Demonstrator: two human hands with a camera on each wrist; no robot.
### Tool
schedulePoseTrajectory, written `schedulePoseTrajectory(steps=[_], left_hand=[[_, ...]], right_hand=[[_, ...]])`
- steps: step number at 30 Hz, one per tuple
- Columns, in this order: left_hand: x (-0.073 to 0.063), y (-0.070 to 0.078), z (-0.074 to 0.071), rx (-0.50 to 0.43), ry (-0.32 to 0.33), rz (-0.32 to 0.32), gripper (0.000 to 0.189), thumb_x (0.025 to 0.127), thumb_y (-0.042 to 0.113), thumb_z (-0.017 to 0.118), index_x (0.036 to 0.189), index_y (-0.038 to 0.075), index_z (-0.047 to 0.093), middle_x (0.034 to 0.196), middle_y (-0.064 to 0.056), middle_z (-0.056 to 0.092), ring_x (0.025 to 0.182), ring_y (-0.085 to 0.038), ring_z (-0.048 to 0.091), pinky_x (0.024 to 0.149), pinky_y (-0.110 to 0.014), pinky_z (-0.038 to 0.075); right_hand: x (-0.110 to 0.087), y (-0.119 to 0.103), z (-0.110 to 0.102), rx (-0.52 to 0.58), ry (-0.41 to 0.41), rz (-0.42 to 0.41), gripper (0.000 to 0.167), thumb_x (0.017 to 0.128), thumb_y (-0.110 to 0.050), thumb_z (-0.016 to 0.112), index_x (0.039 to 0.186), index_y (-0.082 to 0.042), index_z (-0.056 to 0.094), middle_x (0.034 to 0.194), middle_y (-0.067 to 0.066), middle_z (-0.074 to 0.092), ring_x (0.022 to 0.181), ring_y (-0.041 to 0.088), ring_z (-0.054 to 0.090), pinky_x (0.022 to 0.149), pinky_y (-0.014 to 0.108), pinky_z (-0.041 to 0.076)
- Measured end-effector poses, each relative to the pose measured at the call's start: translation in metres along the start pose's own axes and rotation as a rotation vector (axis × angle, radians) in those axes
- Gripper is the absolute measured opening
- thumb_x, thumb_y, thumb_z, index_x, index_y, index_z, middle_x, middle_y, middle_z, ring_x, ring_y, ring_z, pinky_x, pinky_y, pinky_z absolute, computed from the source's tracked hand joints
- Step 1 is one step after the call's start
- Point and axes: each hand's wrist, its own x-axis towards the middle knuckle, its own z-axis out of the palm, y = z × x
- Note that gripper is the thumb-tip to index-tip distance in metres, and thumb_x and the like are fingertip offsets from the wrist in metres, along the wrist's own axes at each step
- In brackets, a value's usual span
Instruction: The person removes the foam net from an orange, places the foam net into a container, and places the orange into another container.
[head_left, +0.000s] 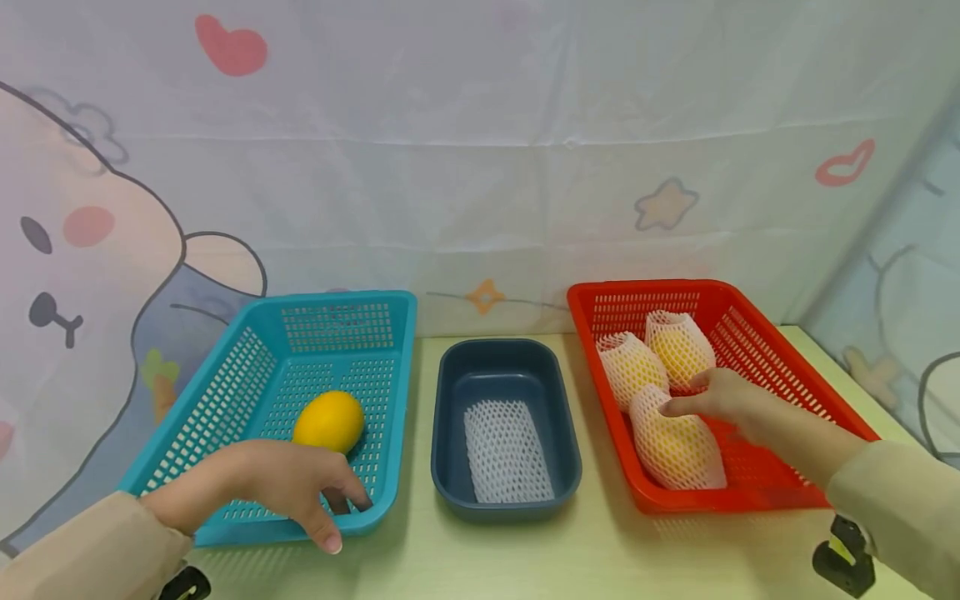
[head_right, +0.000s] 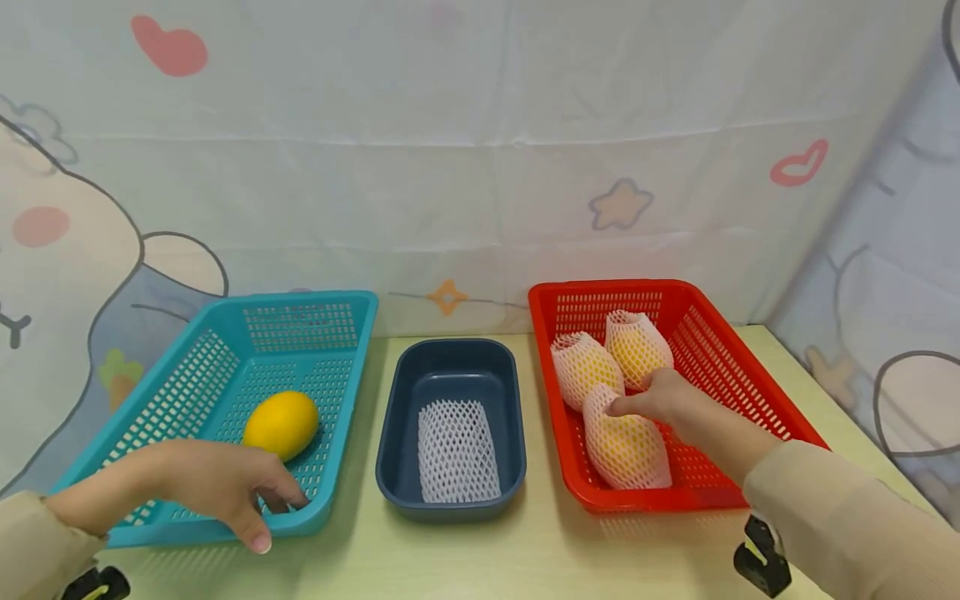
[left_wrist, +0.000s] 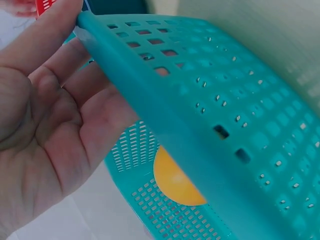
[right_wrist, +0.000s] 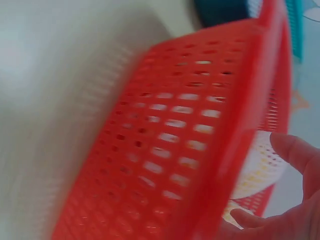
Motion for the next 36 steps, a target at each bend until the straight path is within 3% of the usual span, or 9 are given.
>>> schedulePoseTrajectory(steps=[5,11,17,22,30,36], left_hand=[[0.0,-0.001,0.0,-0.011,0.002,0.004,0.043,0.078,0.018,0.075,0.118,0.014,0.062,0.117,0.005,0.06,0.107,-0.015,0.057,0.087,-0.031,0.048],[0.001,-0.001,0.0,-0.006,0.004,0.01,0.043,0.078,0.018,0.075,0.118,0.013,0.062,0.118,0.005,0.059,0.107,-0.015,0.057,0.086,-0.031,0.049],[0.002,-0.002,0.0,-0.017,-0.008,0.006,0.043,0.078,0.017,0.074,0.119,0.013,0.061,0.118,0.004,0.06,0.107,-0.016,0.057,0.087,-0.031,0.049],[0.001,-0.002,0.001,-0.021,0.0,0.016,0.043,0.077,0.018,0.075,0.118,0.013,0.062,0.117,0.004,0.061,0.106,-0.015,0.058,0.086,-0.031,0.049],[0.002,-0.002,0.0,-0.034,-0.006,0.02,0.043,0.077,0.017,0.075,0.118,0.011,0.062,0.116,0.003,0.061,0.106,-0.016,0.057,0.086,-0.03,0.049],[0.002,-0.003,0.0,-0.031,-0.013,0.022,0.043,0.078,0.018,0.074,0.119,0.011,0.062,0.118,0.004,0.06,0.107,-0.016,0.057,0.086,-0.029,0.049]], right_hand=[[0.001,0.005,0.01,-0.031,0.026,0.041,0.088,0.073,-0.036,0.077,0.123,0.016,0.027,0.118,0.031,0.036,0.111,0.046,0.035,0.09,0.058,0.042],[0.003,0.007,0.02,-0.046,0.031,0.039,0.073,0.071,-0.032,0.079,0.108,0.01,0.032,0.098,0.022,0.041,0.097,0.037,0.04,0.082,0.044,0.047],[0.007,0.005,0.023,-0.086,-0.002,0.044,0.086,0.07,-0.03,0.08,0.119,0.016,0.026,0.106,0.027,0.041,0.101,0.04,0.04,0.09,0.049,0.043],[0.011,0.007,0.022,-0.14,-0.002,0.059,0.078,0.071,-0.027,0.08,0.114,0.017,0.031,0.1,0.024,0.045,0.097,0.038,0.044,0.09,0.048,0.044],[0.016,0.016,0.018,-0.219,-0.101,-0.107,0.071,0.065,-0.014,0.08,0.118,0.011,0.04,0.1,0.017,0.05,0.094,0.032,0.047,0.086,0.047,0.044],[0.021,0.021,0.021,-0.308,-0.141,-0.165,0.082,0.059,-0.017,0.084,0.12,0.009,0.036,0.099,0.014,0.05,0.091,0.029,0.047,0.081,0.044,0.045]])
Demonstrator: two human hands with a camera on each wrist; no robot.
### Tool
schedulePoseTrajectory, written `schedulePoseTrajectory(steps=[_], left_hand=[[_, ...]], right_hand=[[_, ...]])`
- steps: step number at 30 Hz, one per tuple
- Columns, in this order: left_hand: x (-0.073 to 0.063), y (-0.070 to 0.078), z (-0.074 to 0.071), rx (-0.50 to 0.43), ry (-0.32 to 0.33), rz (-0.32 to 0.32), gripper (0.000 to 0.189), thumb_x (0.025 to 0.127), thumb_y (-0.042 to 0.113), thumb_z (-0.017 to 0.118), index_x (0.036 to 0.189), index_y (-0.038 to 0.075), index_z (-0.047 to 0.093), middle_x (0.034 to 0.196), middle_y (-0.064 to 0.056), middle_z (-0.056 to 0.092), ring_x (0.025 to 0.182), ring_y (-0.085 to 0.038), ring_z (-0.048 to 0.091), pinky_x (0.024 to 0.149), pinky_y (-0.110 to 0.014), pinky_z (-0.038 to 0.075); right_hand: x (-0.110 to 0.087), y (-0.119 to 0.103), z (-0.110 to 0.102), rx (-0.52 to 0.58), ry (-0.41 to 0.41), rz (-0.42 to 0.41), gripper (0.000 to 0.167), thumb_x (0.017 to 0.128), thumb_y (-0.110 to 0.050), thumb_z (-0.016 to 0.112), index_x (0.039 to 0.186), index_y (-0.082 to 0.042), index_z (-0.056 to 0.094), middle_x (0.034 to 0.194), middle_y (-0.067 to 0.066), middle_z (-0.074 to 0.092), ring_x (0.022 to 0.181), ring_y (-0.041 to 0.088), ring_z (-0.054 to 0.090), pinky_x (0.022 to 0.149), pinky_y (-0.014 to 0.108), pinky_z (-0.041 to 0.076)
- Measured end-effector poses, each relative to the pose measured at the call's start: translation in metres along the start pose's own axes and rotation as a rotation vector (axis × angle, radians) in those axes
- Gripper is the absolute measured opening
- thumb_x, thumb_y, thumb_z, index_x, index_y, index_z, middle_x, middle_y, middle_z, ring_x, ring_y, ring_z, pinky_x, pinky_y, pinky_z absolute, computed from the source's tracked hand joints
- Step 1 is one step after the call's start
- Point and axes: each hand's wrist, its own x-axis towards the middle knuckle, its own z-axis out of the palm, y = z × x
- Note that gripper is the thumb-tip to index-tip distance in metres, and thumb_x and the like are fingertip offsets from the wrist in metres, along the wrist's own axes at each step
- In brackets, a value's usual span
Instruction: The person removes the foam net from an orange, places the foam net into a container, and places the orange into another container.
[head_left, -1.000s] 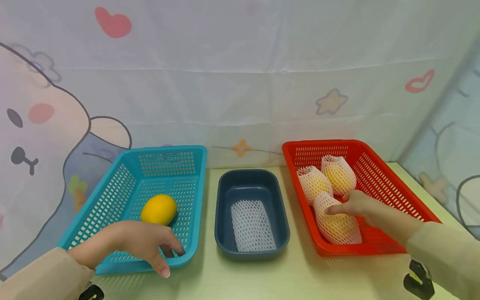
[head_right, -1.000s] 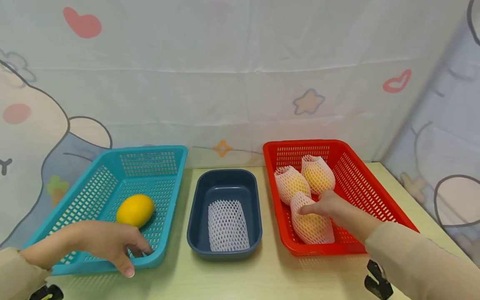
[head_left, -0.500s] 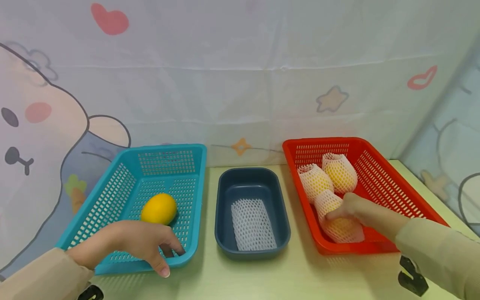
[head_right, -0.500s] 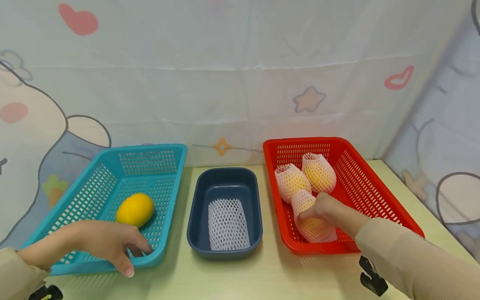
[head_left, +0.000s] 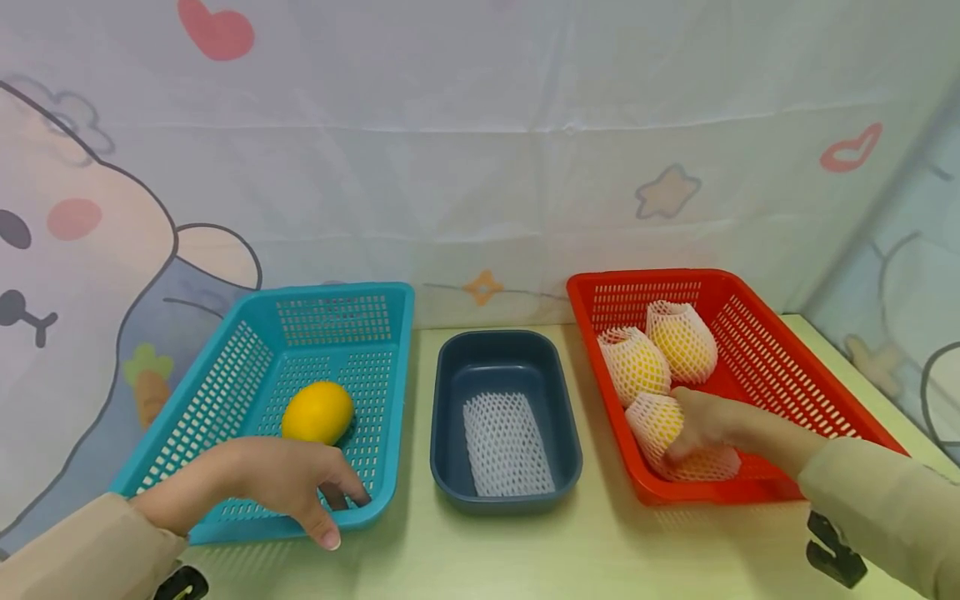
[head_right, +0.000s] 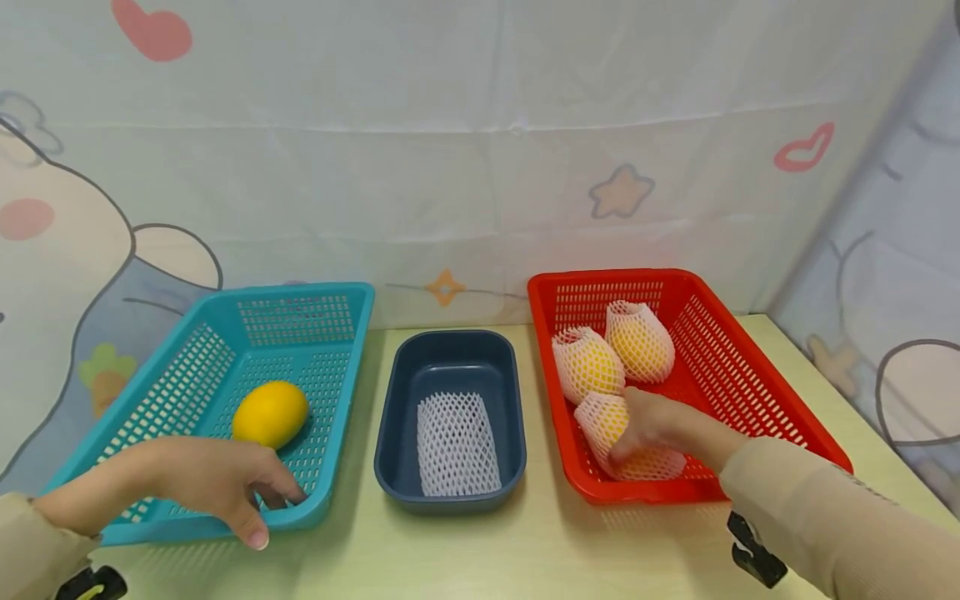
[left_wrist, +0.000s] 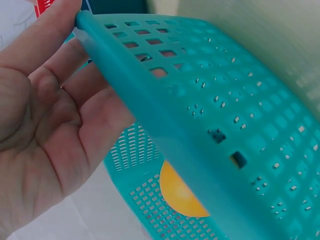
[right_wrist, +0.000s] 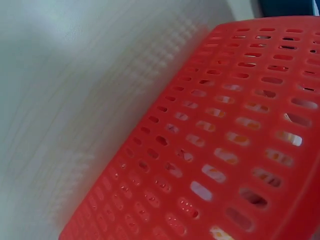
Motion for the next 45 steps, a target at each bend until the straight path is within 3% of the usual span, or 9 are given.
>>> schedulePoseTrajectory(steps=[6,11,19,25,32,39,45], left_hand=[[0.0,0.0,0.0,0.001,-0.005,0.006,0.043,0.078,0.019,0.074,0.119,0.011,0.062,0.118,0.004,0.061,0.107,-0.015,0.058,0.085,-0.027,0.049],[0.0,0.001,0.0,0.002,-0.004,0.009,0.043,0.078,0.019,0.074,0.119,0.011,0.062,0.119,0.003,0.061,0.107,-0.015,0.058,0.086,-0.027,0.049],[-0.002,0.001,0.0,0.004,0.015,-0.001,0.042,0.078,0.018,0.074,0.118,0.012,0.062,0.118,0.004,0.061,0.107,-0.016,0.057,0.086,-0.031,0.049],[-0.002,0.001,0.0,0.022,0.022,-0.002,0.042,0.079,0.02,0.074,0.118,0.013,0.062,0.117,0.005,0.061,0.107,-0.015,0.058,0.085,-0.029,0.049],[-0.002,0.003,0.001,0.019,0.021,-0.015,0.042,0.078,0.019,0.074,0.118,0.012,0.063,0.117,0.004,0.061,0.107,-0.016,0.058,0.085,-0.028,0.05],[-0.002,0.003,0.002,0.031,0.04,-0.013,0.042,0.077,0.02,0.075,0.117,0.013,0.063,0.116,0.005,0.062,0.106,-0.016,0.058,0.084,-0.029,0.05],[-0.002,0.002,0.002,0.022,0.042,-0.014,0.042,0.077,0.02,0.075,0.117,0.013,0.063,0.116,0.005,0.062,0.106,-0.016,0.058,0.084,-0.029,0.05]], right_hand=[[0.002,0.001,0.004,-0.079,0.045,-0.009,0.087,0.054,-0.02,0.087,0.12,0.007,0.037,0.097,0.012,0.05,0.089,0.028,0.048,0.078,0.042,0.044],[-0.002,0.0,0.006,-0.095,0.073,-0.023,0.088,0.055,-0.02,0.087,0.122,0.008,0.037,0.097,0.012,0.051,0.088,0.028,0.049,0.078,0.043,0.045],[-0.003,0.002,0.006,-0.073,0.032,-0.058,0.09,0.054,-0.023,0.09,0.119,0.004,0.034,0.099,0.011,0.05,0.091,0.027,0.049,0.079,0.044,0.046],[-0.004,0.001,0.008,-0.123,0.091,-0.121,0.089,0.052,-0.018,0.088,0.121,0.004,0.037,0.096,0.009,0.051,0.086,0.026,0.05,0.076,0.043,0.046],[-0.009,0.004,0.008,-0.132,0.104,-0.142,0.095,0.052,-0.023,0.088,0.126,0.002,0.035,0.099,0.009,0.052,0.089,0.025,0.049,0.074,0.041,0.05],[-0.016,0.001,-0.005,-0.16,0.121,-0.239,0.091,0.051,-0.018,0.088,0.125,0.003,0.038,0.1,0.007,0.052,0.089,0.025,0.048,0.072,0.04,0.05],[-0.021,-0.013,-0.021,-0.185,0.151,-0.256,0.095,0.05,-0.016,0.087,0.129,0.004,0.037,0.098,0.008,0.053,0.085,0.024,0.049,0.067,0.037,0.051]])
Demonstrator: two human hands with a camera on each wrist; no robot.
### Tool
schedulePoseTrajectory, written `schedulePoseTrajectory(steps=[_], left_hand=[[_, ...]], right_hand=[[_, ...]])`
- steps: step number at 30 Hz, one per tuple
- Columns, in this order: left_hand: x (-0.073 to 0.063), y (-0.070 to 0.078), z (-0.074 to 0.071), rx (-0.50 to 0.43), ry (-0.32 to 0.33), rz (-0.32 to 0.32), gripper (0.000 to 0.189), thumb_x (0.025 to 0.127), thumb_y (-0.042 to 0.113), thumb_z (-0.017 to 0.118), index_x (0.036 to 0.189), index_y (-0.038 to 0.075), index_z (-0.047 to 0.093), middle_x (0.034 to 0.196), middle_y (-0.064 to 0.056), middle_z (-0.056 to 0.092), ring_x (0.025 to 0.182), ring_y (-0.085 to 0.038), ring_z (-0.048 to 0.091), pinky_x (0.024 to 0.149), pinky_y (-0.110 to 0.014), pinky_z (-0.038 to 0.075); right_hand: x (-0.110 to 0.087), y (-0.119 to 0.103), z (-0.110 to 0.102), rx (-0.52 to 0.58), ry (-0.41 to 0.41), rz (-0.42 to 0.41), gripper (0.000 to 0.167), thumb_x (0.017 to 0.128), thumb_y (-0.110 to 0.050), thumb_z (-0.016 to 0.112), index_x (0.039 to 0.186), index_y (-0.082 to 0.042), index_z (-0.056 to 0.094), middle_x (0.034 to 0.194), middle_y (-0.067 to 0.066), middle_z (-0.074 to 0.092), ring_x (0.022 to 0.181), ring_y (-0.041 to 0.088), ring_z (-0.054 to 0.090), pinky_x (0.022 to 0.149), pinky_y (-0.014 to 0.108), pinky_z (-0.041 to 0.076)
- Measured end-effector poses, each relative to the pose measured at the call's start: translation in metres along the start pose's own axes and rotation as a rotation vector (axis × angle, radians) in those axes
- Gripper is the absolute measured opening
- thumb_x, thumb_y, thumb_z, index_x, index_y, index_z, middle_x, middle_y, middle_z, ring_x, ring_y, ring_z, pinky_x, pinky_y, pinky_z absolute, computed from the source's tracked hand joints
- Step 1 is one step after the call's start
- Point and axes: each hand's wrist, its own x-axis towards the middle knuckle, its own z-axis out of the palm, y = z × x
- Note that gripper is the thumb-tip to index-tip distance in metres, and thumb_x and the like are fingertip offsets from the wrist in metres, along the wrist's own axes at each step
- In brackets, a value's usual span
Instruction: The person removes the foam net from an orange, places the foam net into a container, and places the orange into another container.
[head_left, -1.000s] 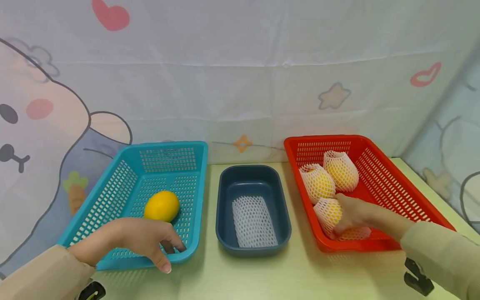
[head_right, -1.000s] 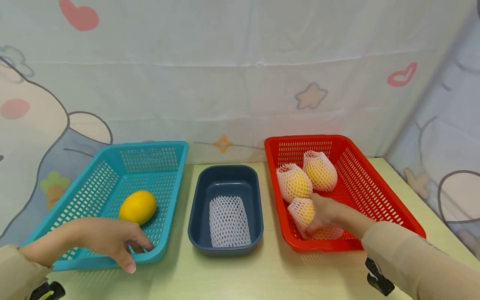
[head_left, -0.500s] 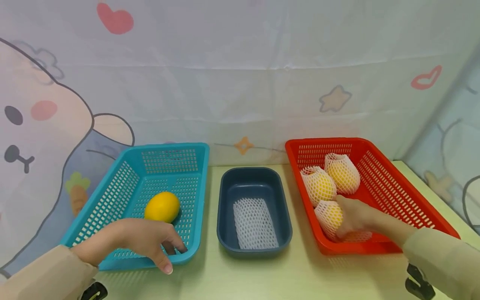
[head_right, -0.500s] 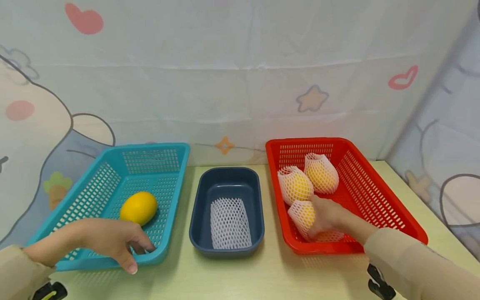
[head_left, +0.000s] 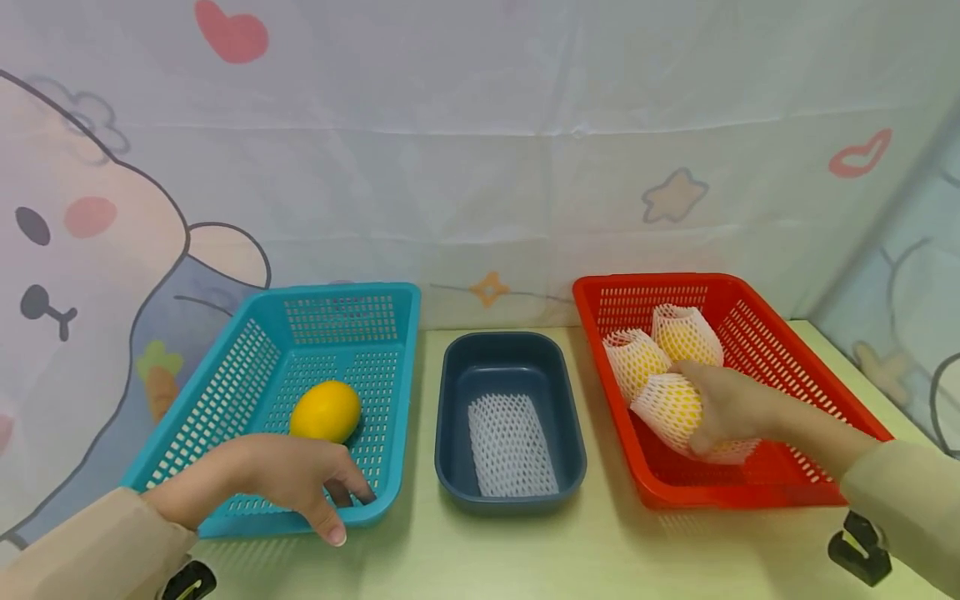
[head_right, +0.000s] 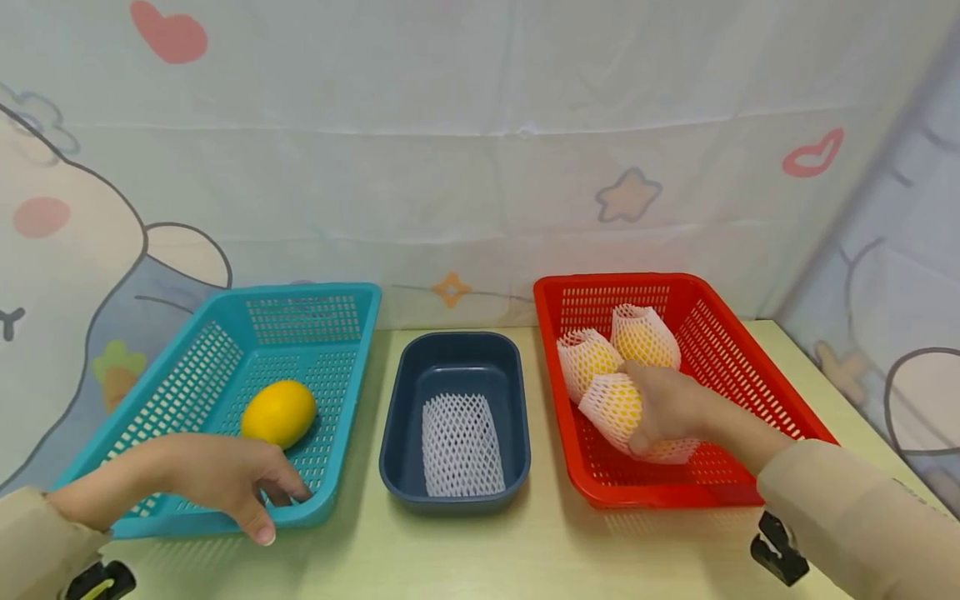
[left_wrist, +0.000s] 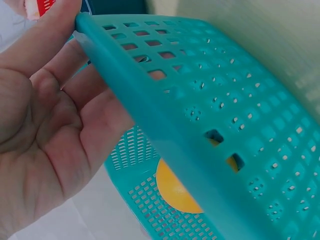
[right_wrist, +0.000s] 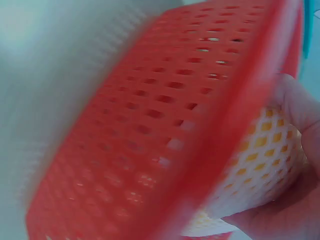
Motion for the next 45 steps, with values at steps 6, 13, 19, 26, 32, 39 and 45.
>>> schedulePoseTrajectory(steps=[6,13,19,26,32,39,45], left_hand=[[0.0,0.0,0.0,0.0,0.001,-0.002,0.043,0.077,0.02,0.075,0.117,0.013,0.063,0.117,0.004,0.061,0.107,-0.016,0.058,0.085,-0.03,0.05],[0.0,0.0,0.0,0.013,-0.006,0.016,0.043,0.078,0.022,0.074,0.118,0.012,0.063,0.118,0.004,0.061,0.107,-0.015,0.058,0.086,-0.029,0.049],[0.0,0.0,0.0,0.012,-0.007,0.017,0.043,0.077,0.021,0.075,0.118,0.012,0.063,0.118,0.004,0.061,0.107,-0.016,0.058,0.087,-0.03,0.049],[0.001,-0.001,-0.001,0.001,-0.012,0.017,0.042,0.077,0.021,0.075,0.116,0.012,0.064,0.115,0.004,0.062,0.105,-0.015,0.058,0.086,-0.03,0.049],[0.002,0.0,-0.002,0.003,-0.02,0.016,0.041,0.077,0.02,0.075,0.116,0.011,0.065,0.113,0.005,0.063,0.104,-0.013,0.058,0.086,-0.029,0.049],[0.002,0.0,-0.002,0.037,-0.011,0.023,0.041,0.077,0.022,0.075,0.116,0.012,0.065,0.113,0.007,0.062,0.102,-0.011,0.057,0.085,-0.027,0.049],[0.002,0.002,-0.001,0.063,-0.019,0.021,0.041,0.078,0.023,0.074,0.117,0.015,0.063,0.112,0.01,0.06,0.102,-0.01,0.056,0.083,-0.026,0.048]], right_hand=[[0.002,-0.016,-0.018,-0.053,0.028,-0.028,0.095,0.051,-0.018,0.087,0.129,0.003,0.037,0.099,0.01,0.053,0.085,0.025,0.05,0.064,0.036,0.051],[0.001,-0.037,-0.034,-0.093,0.092,-0.062,0.092,0.052,-0.017,0.086,0.128,-0.002,0.038,0.103,0.012,0.053,0.086,0.027,0.051,0.059,0.033,0.052],[-0.002,-0.056,-0.04,-0.098,0.147,-0.127,0.08,0.052,-0.016,0.087,0.119,-0.008,0.043,0.102,0.007,0.054,0.088,0.025,0.051,0.058,0.032,0.052],[-0.005,-0.075,-0.039,-0.134,0.174,-0.243,0.077,0.052,-0.02,0.088,0.117,-0.011,0.047,0.105,0.001,0.054,0.094,0.022,0.05,0.064,0.032,0.051],[-0.005,-0.088,-0.036,-0.229,0.211,-0.336,0.076,0.051,-0.017,0.086,0.117,-0.011,0.049,0.104,-0.002,0.056,0.092,0.016,0.05,0.074,0.036,0.046],[-0.006,-0.102,-0.033,-0.215,0.204,-0.349,0.079,0.049,-0.016,0.088,0.117,-0.017,0.048,0.105,-0.004,0.055,0.093,0.016,0.05,0.067,0.031,0.048],[-0.006,-0.112,-0.029,-0.21,0.194,-0.444,0.076,0.053,-0.013,0.085,0.119,-0.014,0.047,0.103,-0.004,0.055,0.089,0.014,0.051,0.065,0.027,0.048]])
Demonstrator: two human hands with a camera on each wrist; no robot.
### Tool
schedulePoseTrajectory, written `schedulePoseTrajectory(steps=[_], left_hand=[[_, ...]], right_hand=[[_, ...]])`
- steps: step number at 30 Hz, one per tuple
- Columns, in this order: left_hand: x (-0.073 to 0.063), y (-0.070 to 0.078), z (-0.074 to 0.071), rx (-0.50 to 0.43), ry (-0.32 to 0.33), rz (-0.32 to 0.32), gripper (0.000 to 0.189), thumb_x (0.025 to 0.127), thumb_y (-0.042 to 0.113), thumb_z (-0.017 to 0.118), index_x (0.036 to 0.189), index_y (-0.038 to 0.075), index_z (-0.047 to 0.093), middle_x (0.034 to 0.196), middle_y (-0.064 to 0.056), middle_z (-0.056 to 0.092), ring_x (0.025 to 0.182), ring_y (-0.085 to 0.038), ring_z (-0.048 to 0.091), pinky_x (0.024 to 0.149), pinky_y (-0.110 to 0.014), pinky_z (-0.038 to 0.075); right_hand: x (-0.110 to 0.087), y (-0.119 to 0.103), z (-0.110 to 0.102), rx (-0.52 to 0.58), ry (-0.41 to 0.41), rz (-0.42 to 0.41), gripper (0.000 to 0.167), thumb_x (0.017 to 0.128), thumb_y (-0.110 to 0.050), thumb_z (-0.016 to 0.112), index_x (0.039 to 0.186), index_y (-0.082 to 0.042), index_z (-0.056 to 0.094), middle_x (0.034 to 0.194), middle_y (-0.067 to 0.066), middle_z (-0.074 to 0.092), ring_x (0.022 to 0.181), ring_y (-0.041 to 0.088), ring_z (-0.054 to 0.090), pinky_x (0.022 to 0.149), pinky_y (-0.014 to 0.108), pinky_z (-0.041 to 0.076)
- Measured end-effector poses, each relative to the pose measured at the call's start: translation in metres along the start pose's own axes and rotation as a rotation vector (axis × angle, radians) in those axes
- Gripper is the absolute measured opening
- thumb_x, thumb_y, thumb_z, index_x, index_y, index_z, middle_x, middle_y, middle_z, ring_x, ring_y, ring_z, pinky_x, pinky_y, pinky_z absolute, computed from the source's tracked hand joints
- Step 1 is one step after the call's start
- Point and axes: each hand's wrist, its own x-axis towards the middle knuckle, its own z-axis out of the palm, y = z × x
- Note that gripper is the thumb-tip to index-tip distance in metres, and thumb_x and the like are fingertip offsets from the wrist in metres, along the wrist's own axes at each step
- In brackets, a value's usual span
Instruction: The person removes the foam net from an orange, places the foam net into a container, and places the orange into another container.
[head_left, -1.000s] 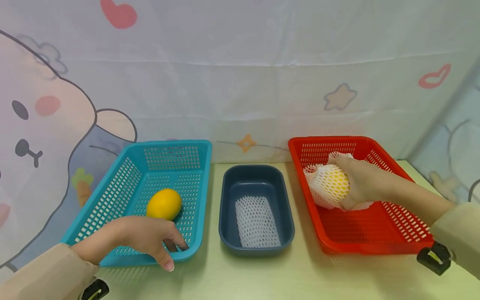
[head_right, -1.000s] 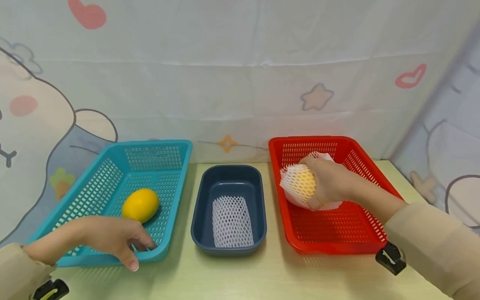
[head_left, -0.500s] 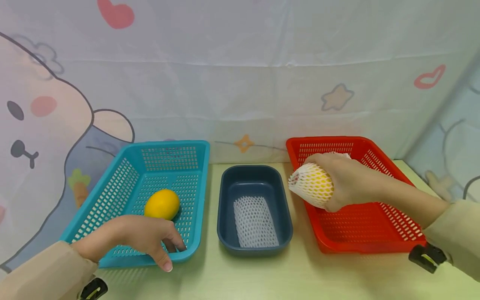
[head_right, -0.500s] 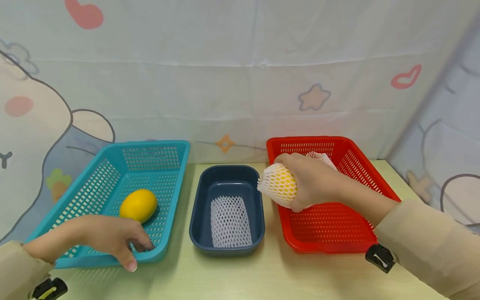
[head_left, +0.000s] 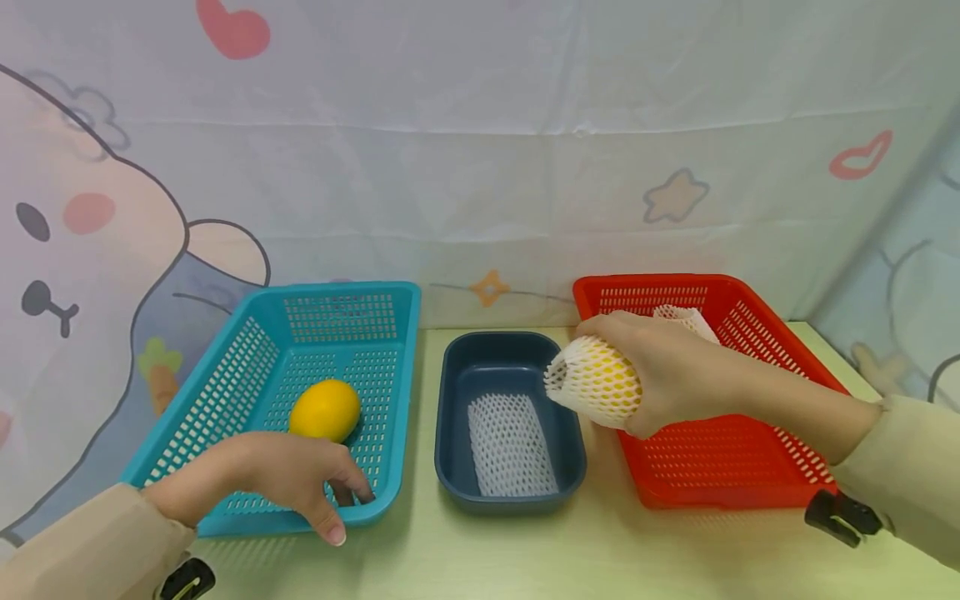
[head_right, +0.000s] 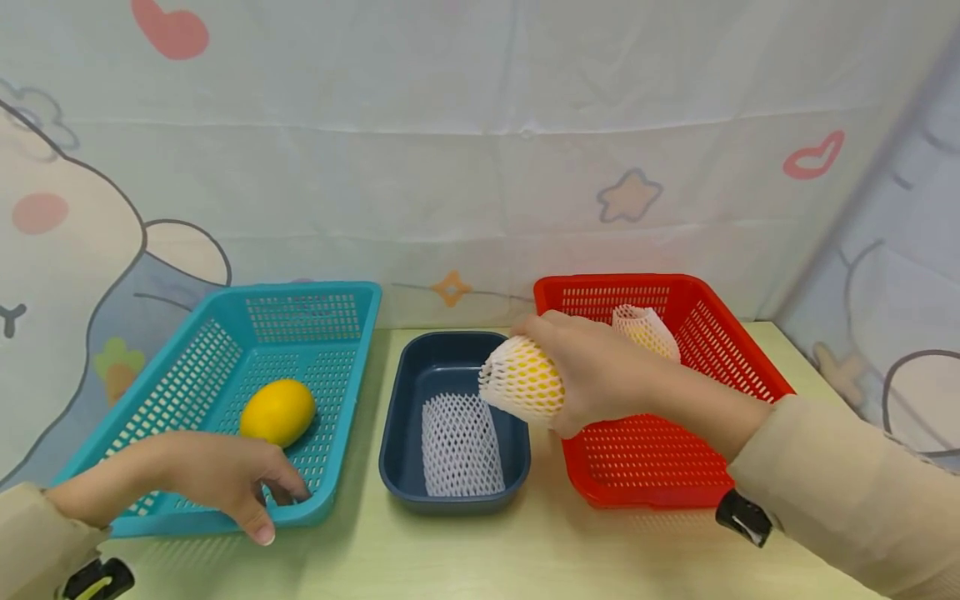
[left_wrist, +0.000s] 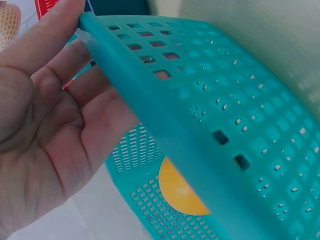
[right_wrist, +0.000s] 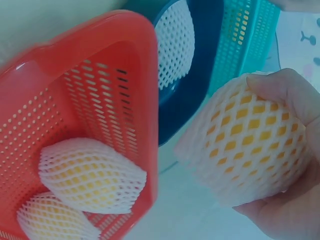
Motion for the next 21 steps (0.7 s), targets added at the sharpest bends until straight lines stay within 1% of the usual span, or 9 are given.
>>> schedulePoseTrajectory(steps=[2,6,13,16,21], left_hand=[[0.0,0.0,0.0,0.008,-0.003,-0.004,0.04,0.079,0.023,0.074,0.117,0.016,0.062,0.112,0.011,0.059,0.102,-0.01,0.055,0.083,-0.026,0.047],[-0.001,0.0,0.001,0.025,-0.001,-0.014,0.039,0.079,0.024,0.073,0.116,0.019,0.061,0.111,0.012,0.058,0.102,-0.01,0.055,0.083,-0.028,0.047],[0.0,0.001,0.004,0.062,-0.003,-0.008,0.037,0.082,0.023,0.071,0.117,0.019,0.06,0.111,0.012,0.059,0.101,-0.007,0.055,0.084,-0.027,0.047],[-0.001,0.001,0.005,0.078,0.004,0.0,0.035,0.082,0.024,0.071,0.115,0.02,0.06,0.111,0.013,0.058,0.101,-0.007,0.055,0.083,-0.027,0.047],[-0.001,0.001,0.004,0.08,-0.004,-0.014,0.035,0.082,0.023,0.071,0.115,0.021,0.06,0.111,0.013,0.058,0.103,-0.009,0.055,0.082,-0.027,0.047]], right_hand=[[0.002,-0.004,0.0,0.007,-0.01,-0.013,0.077,0.054,-0.013,0.084,0.12,-0.013,0.047,0.104,-0.003,0.055,0.089,0.015,0.051,0.065,0.026,0.049],[0.006,-0.012,0.0,0.022,-0.039,-0.012,0.079,0.055,-0.014,0.084,0.124,-0.014,0.046,0.106,-0.002,0.055,0.091,0.016,0.051,0.064,0.025,0.049],[0.012,-0.026,0.003,0.036,-0.084,-0.016,0.083,0.053,-0.013,0.084,0.126,-0.013,0.046,0.106,-0.002,0.053,0.092,0.015,0.05,0.069,0.029,0.049],[0.013,-0.029,0.005,0.02,-0.087,-0.036,0.081,0.053,-0.012,0.083,0.125,-0.012,0.046,0.106,-0.001,0.053,0.092,0.016,0.05,0.07,0.03,0.048],[0.014,-0.033,0.007,0.002,-0.074,-0.074,0.076,0.055,-0.011,0.08,0.123,-0.012,0.047,0.107,-0.002,0.055,0.091,0.015,0.052,0.071,0.032,0.048]])
